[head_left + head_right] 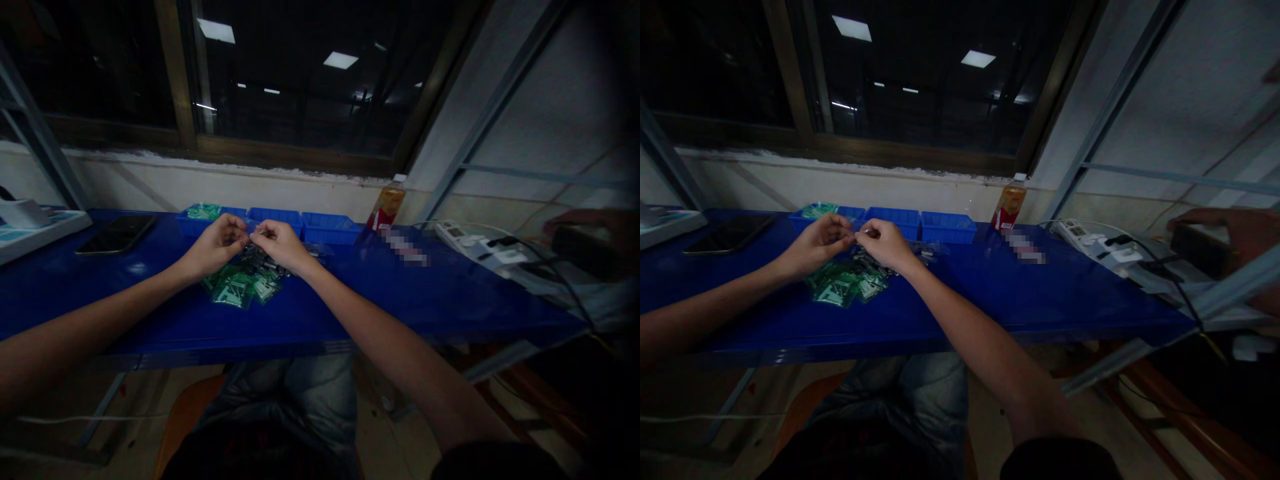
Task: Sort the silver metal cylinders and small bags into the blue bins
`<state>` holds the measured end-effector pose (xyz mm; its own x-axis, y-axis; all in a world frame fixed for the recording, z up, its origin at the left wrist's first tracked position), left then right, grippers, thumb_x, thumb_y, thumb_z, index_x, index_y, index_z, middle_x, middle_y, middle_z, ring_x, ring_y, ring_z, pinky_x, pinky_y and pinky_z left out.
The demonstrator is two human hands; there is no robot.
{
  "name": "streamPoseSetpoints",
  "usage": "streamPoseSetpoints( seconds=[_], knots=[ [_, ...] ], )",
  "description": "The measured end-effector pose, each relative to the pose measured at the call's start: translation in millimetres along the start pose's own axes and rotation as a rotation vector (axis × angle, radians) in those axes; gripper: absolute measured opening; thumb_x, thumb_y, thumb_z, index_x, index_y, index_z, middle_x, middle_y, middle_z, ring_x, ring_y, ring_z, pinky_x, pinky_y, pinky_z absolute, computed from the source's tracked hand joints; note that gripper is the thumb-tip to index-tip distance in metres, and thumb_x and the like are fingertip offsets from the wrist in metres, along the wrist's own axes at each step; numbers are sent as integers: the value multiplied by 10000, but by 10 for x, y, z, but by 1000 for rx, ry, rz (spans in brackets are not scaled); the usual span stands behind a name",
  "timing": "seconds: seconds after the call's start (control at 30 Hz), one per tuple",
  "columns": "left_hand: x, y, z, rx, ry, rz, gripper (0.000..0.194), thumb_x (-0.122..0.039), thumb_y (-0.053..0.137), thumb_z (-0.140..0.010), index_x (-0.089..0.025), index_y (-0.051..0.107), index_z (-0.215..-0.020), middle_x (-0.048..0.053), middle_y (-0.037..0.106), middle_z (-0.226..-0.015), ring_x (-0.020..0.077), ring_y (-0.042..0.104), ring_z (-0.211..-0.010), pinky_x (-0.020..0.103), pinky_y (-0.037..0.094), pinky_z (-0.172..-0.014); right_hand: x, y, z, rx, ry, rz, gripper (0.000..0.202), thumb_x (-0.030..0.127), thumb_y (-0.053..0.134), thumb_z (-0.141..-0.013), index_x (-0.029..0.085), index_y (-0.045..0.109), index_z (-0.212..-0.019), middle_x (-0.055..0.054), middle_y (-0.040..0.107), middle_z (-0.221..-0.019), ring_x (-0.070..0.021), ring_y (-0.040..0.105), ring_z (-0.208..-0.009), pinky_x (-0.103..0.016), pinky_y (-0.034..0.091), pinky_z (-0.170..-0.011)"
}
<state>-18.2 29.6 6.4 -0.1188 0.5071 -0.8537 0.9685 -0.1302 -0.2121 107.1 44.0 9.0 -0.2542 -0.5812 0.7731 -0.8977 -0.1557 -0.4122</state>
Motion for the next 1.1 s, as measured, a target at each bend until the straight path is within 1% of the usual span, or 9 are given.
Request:
streamPoseSetpoints(
  seconds=[0.07, 0.17, 0.23, 0.33, 0.43, 0.6, 0.73, 0.83, 1.1],
  knots=[
    [5, -8, 0, -27, -24, 12, 286, -221, 645, -684, -157, 472, -903, -2, 556, -752, 108, 544, -694, 246, 419, -664, 0, -23, -5, -13, 24, 32, 101, 253, 522, -737, 162, 524, -693, 11, 540, -669, -102, 510, -648, -237, 403, -617],
    [53, -16, 2, -65, -83, 57, 330, -266, 666, -672, -155, 501, -935, -13, 560, -728, 103, 538, -662, 244, 421, -653, -22, -47, -12, -32, 49, 44, 99, 251, 522, -741, 160, 535, -705, 9, 553, -673, -107, 528, -670, -237, 416, -631],
    [96, -2, 9, -53, -136, 71, 322, -305, 669, -669, -147, 536, -916, -12, 567, -721, 102, 534, -645, 243, 422, -640, -46, -55, -18, -44, 67, 35, 97, 253, 529, -746, 159, 540, -724, 9, 557, -664, -105, 533, -658, -236, 421, -628],
    [106, 42, 28, 12, -176, 32, 239, -342, 654, -682, -136, 581, -779, -8, 571, -690, 97, 519, -620, 237, 418, -622, -65, -59, -22, -45, 90, -2, 74, 226, 529, -751, 155, 542, -734, 14, 552, -645, -93, 526, -616, -230, 421, -607],
    [59, 56, 45, 33, -164, -23, 201, -331, 640, -686, -143, 572, -668, -14, 555, -630, 97, 499, -591, 235, 412, -606, -55, -40, -18, 9, 104, -19, 77, 221, 545, -746, 149, 558, -723, 15, 547, -624, -89, 510, -585, -225, 410, -574],
    [47, 56, 47, 22, -151, -51, 203, -339, 611, -699, -143, 559, -684, -15, 544, -620, 100, 496, -585, 233, 412, -599, -16, -48, -8, 50, 92, 37, 97, 231, 574, -733, 137, 579, -709, 4, 558, -627, -95, 505, -606, -233, 407, -590],
    [84, 93, 31, 100, -126, -78, 215, -361, 587, -704, -148, 562, -689, -11, 543, -630, 111, 508, -599, 233, 421, -591, -18, -44, 7, 49, 92, 71, 90, 225, 551, -746, 143, 572, -715, 7, 561, -631, -99, 513, -630, -235, 412, -608],
    [99, 98, 32, 165, -125, -144, 177, -329, 600, -678, -158, 577, -638, -6, 546, -593, 117, 499, -571, 233, 408, -558, -32, -26, 26, 58, 91, 104, 72, 216, 558, -736, 148, 573, -715, -3, 571, -633, -108, 516, -636, -243, 411, -604],
    [39, 56, 35, 214, -107, -288, 92, -228, 577, -636, -155, 634, -628, -2, 584, -571, 114, 484, -534, 221, 352, -515, -48, 15, 39, 96, 105, 96, 91, 234, 565, -740, 147, 580, -720, -3, 573, -624, -103, 520, -610, -236, 405, -571]
  ],
)
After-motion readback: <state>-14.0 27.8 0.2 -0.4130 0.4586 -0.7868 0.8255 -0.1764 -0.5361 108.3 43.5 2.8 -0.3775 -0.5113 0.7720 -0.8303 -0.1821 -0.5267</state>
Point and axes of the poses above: each hand's wrist, its own z-axis away from the middle knuckle, its own y-axis out of the palm, x = y × z, the point moved 6 cm from there along -z, towards the middle knuckle
